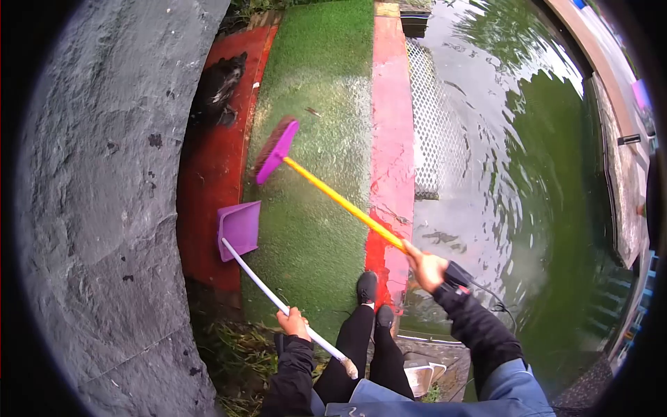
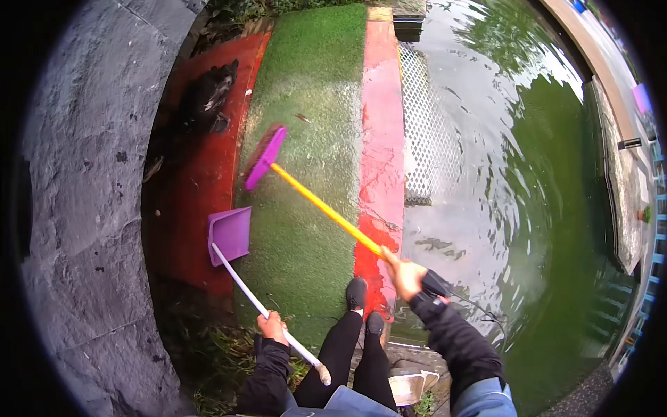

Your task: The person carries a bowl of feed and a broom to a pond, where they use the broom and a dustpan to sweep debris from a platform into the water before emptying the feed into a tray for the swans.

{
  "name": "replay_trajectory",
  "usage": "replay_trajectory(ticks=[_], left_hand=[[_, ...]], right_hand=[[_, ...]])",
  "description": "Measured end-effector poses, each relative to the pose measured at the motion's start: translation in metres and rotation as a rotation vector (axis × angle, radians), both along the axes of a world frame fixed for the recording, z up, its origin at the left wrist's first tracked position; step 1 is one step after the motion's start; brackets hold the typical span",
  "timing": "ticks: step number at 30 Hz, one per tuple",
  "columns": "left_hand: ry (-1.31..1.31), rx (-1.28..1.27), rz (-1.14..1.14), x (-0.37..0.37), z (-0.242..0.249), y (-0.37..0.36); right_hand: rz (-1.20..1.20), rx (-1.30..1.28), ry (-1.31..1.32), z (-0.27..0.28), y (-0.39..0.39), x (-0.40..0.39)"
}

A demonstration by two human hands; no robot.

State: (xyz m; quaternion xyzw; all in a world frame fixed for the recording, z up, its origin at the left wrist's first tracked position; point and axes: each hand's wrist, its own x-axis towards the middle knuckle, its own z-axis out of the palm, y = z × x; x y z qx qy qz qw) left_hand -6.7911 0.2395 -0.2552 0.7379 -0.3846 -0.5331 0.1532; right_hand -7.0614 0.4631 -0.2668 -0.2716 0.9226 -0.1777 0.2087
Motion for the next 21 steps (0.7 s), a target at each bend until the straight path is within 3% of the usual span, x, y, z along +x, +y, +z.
replay_trajectory(ticks=[2, 3, 5, 8, 10, 13, 16, 18, 21], left_hand=[[0.005, -0.018, 0.0, 0.004, -0.004, 0.0], [0.008, -0.026, -0.009, 0.005, -0.005, -0.003], [0.0, -0.007, -0.026, 0.0, 0.002, -0.002], [-0.006, 0.022, -0.022, -0.002, 0.004, -0.003], [0.011, 0.014, -0.034, -0.003, 0.004, 0.003], [-0.018, 0.006, -0.061, -0.007, 0.004, 0.006], [-0.06, -0.026, -0.1, -0.003, -0.006, 0.005], [-0.023, -0.058, -0.102, -0.002, -0.009, 0.004], [-0.035, -0.038, -0.079, -0.01, -0.002, 0.0]], right_hand=[[0.013, -0.009, 0.028, -0.048, -0.061, 0.01], [-0.003, -0.194, 0.011, -0.065, -0.086, 0.011], [-0.039, 0.005, -0.042, -0.113, -0.109, 0.006], [0.012, 0.053, 0.138, -0.119, -0.068, -0.008], [0.01, -0.026, 0.093, -0.12, -0.003, -0.015], [-0.1, 0.043, -0.042, -0.075, 0.1, -0.015], [-0.123, 0.251, 0.007, -0.021, 0.196, -0.001], [-0.192, 0.249, -0.004, 0.021, 0.253, 0.014], [-0.29, 0.502, -0.119, 0.119, 0.258, 0.02]])
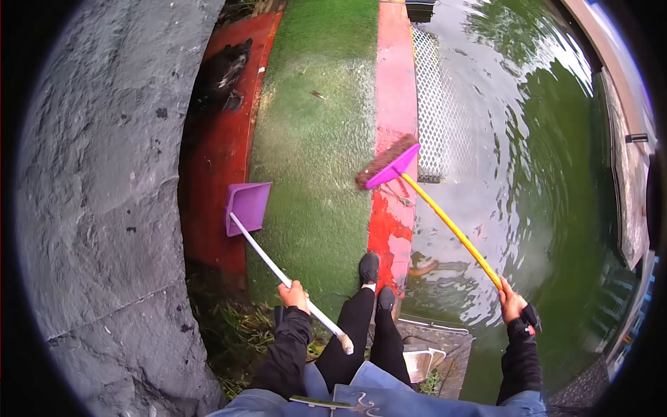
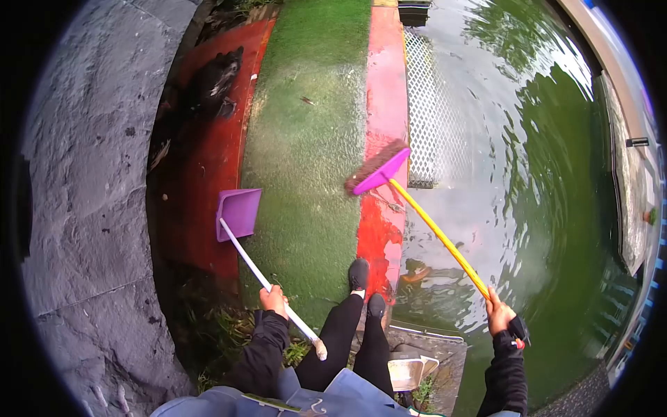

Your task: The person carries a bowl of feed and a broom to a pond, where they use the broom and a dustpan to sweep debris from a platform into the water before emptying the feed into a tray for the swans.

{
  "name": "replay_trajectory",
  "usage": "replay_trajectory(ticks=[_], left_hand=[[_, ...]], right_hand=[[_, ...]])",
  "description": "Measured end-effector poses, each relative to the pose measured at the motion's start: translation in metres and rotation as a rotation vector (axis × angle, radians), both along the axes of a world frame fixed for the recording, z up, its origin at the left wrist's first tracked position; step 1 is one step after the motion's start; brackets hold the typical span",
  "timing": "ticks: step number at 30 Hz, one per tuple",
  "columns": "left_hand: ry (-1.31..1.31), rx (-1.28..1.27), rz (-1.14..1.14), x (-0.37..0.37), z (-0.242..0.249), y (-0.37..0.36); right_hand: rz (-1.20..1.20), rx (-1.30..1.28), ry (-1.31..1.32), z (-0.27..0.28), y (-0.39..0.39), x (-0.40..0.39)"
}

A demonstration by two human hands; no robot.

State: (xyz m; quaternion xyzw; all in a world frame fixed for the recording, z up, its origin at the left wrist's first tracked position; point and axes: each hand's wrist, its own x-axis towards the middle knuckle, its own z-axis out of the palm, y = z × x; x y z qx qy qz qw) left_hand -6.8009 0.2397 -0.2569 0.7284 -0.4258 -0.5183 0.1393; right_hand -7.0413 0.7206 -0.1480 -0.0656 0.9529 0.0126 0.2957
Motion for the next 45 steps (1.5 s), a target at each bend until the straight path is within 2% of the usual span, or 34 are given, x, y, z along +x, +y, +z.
replay_trajectory(ticks=[3, 5, 7, 9, 11, 14, 15, 17, 18, 19, 21, 22, 26, 27, 28, 29, 30, 33, 34, 37, 38, 40, 43, 45], left_hand=[[0.01, 0.002, 0.026, 0.002, 0.003, 0.003], [0.046, 0.035, 0.062, 0.008, 0.003, 0.003], [0.048, 0.036, 0.067, 0.017, -0.003, 0.005], [0.06, 0.037, 0.101, 0.018, -0.001, 0.006], [0.054, 0.047, 0.108, 0.021, 0.003, 0.005], [0.08, 0.055, 0.119, 0.027, 0.0, 0.0], [0.112, 0.059, 0.125, 0.029, -0.003, -0.001], [0.061, 0.075, 0.105, 0.019, 0.007, 0.0], [0.054, 0.074, 0.094, 0.02, 0.007, 0.002], [0.045, 0.074, 0.089, 0.019, 0.008, 0.002], [0.052, 0.075, 0.087, 0.023, 0.003, 0.003], [0.062, 0.074, 0.096, 0.027, -0.001, 0.003], [0.035, 0.061, 0.03, 0.028, -0.003, 0.008], [0.042, 0.067, 0.027, 0.026, -0.003, 0.01], [0.015, 0.058, 0.01, 0.027, -0.003, 0.012], [-0.007, 0.043, -0.008, 0.032, -0.006, 0.014], [-0.014, 0.03, -0.042, 0.036, -0.011, 0.013], [-0.031, 0.052, -0.08, 0.03, -0.01, 0.012], [-0.023, 0.053, -0.087, 0.029, -0.01, 0.012], [-0.065, 0.06, -0.132, 0.024, -0.012, 0.006], [-0.057, 0.061, -0.129, 0.021, -0.011, 0.004], [-0.034, 0.07, -0.107, 0.017, -0.011, 0.004], [0.043, 0.058, -0.102, 0.025, -0.025, 0.0], [0.036, 0.074, -0.109, 0.026, -0.024, -0.001]], right_hand=[[-0.106, -0.132, 0.047, 0.041, 0.004, 0.017], [-0.246, -0.149, -0.026, 0.064, -0.009, 0.025], [-0.154, -0.157, 0.005, 0.054, -0.002, 0.035], [-0.07, -0.17, 0.009, 0.047, -0.038, 0.035], [0.019, -0.324, 0.071, 0.005, -0.073, 0.04], [0.186, -0.228, 0.128, -0.059, -0.163, 0.044], [0.232, -0.261, 0.136, -0.092, -0.186, 0.05], [0.29, -0.33, 0.121, -0.116, -0.235, 0.047], [0.353, -0.266, 0.21, -0.166, -0.24, 0.062], [0.338, -0.322, 0.191, -0.163, -0.241, 0.051], [0.286, -0.337, 0.152, -0.169, -0.218, 0.043], [0.341, -0.197, 0.204, -0.165, -0.198, 0.043], [0.295, -0.084, 0.168, -0.141, -0.092, 0.036], [0.252, -0.213, 0.161, -0.127, -0.06, 0.038], [0.167, -0.195, 0.101, -0.116, -0.031, 0.047], [0.077, -0.227, 0.068, -0.132, 0.017, 0.068], [0.089, -0.127, 0.066, -0.097, 0.032, 0.078], [-0.05, -0.169, 0.095, -0.04, 0.091, 0.121], [-0.083, -0.043, 0.006, -0.021, 0.11, 0.132], [-0.301, 0.06, -0.002, 0.047, 0.108, 0.137], [-0.308, 0.069, 0.003, 0.058, 0.11, 0.136], [-0.516, -0.157, 0.041, 0.072, 0.112, 0.141], [-0.44, -0.179, 0.123, 0.06, 0.097, 0.125], [-0.361, -0.093, 0.157, 0.033, 0.058, 0.105]])
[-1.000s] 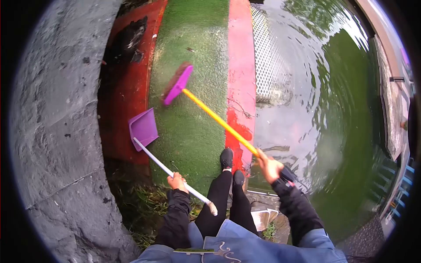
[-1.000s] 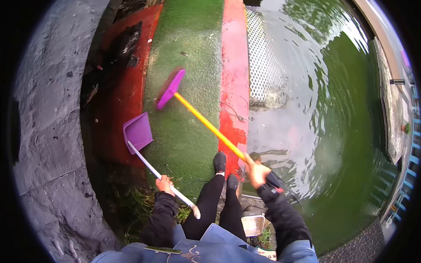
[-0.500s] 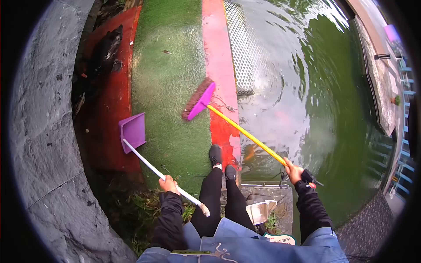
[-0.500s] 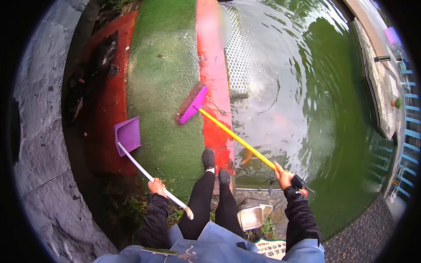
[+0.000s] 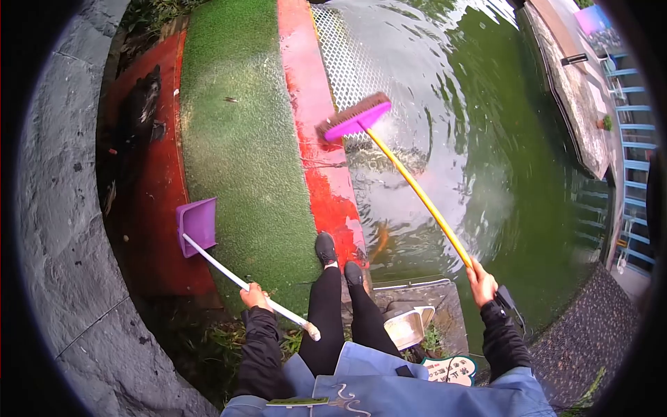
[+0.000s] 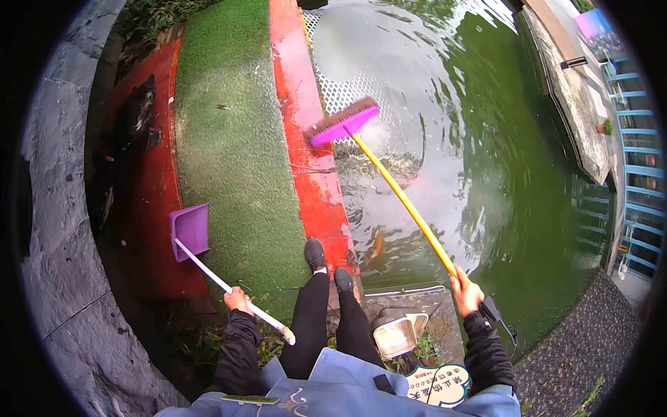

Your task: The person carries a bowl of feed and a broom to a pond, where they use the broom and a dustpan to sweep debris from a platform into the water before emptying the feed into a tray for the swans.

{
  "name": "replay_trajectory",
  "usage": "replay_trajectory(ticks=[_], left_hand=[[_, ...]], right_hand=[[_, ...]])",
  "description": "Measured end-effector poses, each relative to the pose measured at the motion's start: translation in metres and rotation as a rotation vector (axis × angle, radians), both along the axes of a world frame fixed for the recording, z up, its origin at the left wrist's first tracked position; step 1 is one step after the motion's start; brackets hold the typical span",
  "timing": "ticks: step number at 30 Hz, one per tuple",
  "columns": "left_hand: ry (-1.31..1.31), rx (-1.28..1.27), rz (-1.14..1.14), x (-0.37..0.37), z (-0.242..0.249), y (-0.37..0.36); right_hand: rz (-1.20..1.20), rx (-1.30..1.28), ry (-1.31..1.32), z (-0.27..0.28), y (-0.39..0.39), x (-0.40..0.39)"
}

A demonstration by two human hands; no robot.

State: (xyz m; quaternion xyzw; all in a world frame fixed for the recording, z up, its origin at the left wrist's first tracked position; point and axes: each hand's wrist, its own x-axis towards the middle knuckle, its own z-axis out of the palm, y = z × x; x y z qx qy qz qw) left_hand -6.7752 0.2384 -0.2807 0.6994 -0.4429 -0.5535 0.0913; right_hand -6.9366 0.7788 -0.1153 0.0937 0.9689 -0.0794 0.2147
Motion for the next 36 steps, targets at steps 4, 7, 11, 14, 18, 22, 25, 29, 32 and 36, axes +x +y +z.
replay_trajectory(ticks=[4, 7, 11, 14, 18, 22, 25, 29, 32, 36], left_hand=[[-0.065, 0.021, -0.005, -0.014, 0.02, 0.003], [-0.069, 0.008, 0.022, -0.016, 0.022, 0.0], [-0.048, 0.032, 0.009, -0.023, 0.025, 0.0], [-0.019, 0.055, 0.05, -0.024, 0.026, -0.001], [-0.034, 0.028, 0.048, -0.031, 0.029, 0.001], [0.044, 0.011, 0.038, -0.033, 0.033, -0.002], [0.113, 0.032, 0.04, -0.046, 0.055, 0.0], [0.159, 0.058, 0.007, -0.052, 0.065, 0.0], [0.166, 0.066, -0.005, -0.053, 0.068, -0.002], [0.197, 0.071, 0.014, -0.057, 0.062, -0.006]], right_hand=[[0.013, -0.06, -0.015, -0.073, -0.119, -0.064], [0.09, -0.194, 0.103, -0.132, -0.2, -0.11], [0.111, -0.151, 0.017, -0.179, -0.231, -0.139], [0.083, -0.151, 0.041, -0.191, -0.181, -0.11], [0.003, -0.104, -0.077, -0.153, -0.072, -0.041], [-0.187, 0.14, -0.234, -0.075, -0.01, 0.017], [-0.235, -0.018, -0.049, -0.048, 0.02, 0.054], [-0.329, -0.058, -0.064, -0.03, 0.026, 0.067], [-0.186, -0.085, 0.018, -0.044, -0.01, 0.045], [0.017, -0.141, -0.024, -0.089, -0.122, -0.041]])
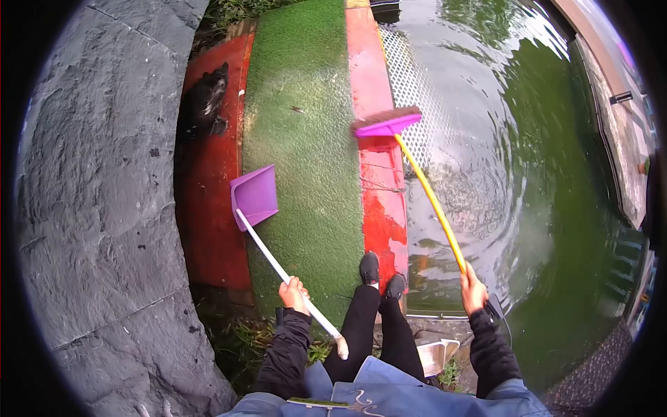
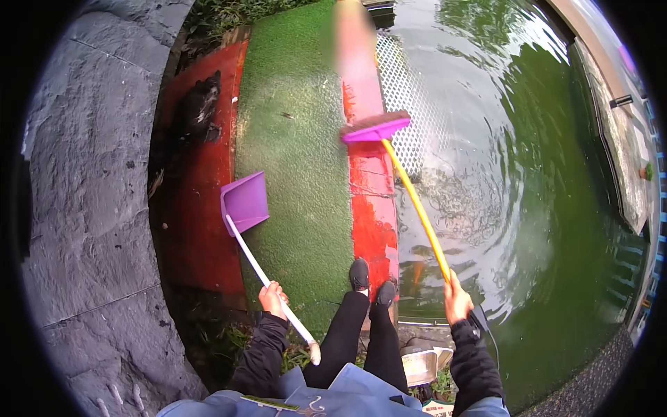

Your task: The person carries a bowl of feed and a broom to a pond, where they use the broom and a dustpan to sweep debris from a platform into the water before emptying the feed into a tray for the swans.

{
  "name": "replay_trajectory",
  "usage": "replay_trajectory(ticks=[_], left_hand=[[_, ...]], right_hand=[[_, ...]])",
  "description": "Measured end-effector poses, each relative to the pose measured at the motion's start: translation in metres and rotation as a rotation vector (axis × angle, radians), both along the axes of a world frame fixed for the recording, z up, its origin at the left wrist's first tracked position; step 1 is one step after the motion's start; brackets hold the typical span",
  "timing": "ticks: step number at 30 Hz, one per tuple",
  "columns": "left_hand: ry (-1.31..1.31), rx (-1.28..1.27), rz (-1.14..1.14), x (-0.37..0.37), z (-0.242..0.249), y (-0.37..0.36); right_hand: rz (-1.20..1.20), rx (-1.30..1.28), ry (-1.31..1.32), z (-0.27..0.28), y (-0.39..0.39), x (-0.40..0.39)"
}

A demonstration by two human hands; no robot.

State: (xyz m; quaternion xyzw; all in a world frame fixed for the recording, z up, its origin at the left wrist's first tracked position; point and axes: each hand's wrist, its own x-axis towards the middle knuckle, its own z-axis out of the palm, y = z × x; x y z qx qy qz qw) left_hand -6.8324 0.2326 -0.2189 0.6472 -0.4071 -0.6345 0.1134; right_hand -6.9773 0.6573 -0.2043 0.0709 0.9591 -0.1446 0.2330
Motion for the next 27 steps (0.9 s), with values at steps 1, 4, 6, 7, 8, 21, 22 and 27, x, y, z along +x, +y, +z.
replay_trajectory(ticks=[1, 4, 6, 7, 8, 21, 22, 27], left_hand=[[0.014, 0.032, 0.028, -0.002, 0.002, 0.0], [0.039, 0.06, 0.068, -0.004, 0.0, -0.002], [0.06, 0.08, 0.109, -0.005, -0.002, -0.002], [0.055, 0.086, 0.119, -0.005, -0.004, -0.002], [0.048, 0.09, 0.129, -0.005, -0.005, 0.0], [0.052, 0.125, 0.216, -0.002, -0.002, 0.001], [0.053, 0.133, 0.213, -0.002, -0.002, 0.001], [0.028, 0.108, 0.175, 0.001, 0.002, -0.002]], right_hand=[[0.071, 0.042, -0.019, -0.015, -0.041, -0.026], [0.357, 0.023, 0.205, -0.076, -0.17, -0.097], [0.37, -0.156, 0.202, -0.128, -0.255, -0.139], [0.413, -0.268, 0.353, -0.155, -0.294, -0.155], [0.324, -0.351, 0.212, -0.176, -0.33, -0.171], [0.437, -0.096, 0.107, -0.129, -0.141, -0.171], [0.421, -0.025, 0.045, -0.113, -0.113, -0.16], [0.215, -0.065, 0.03, -0.067, 0.032, -0.057]])
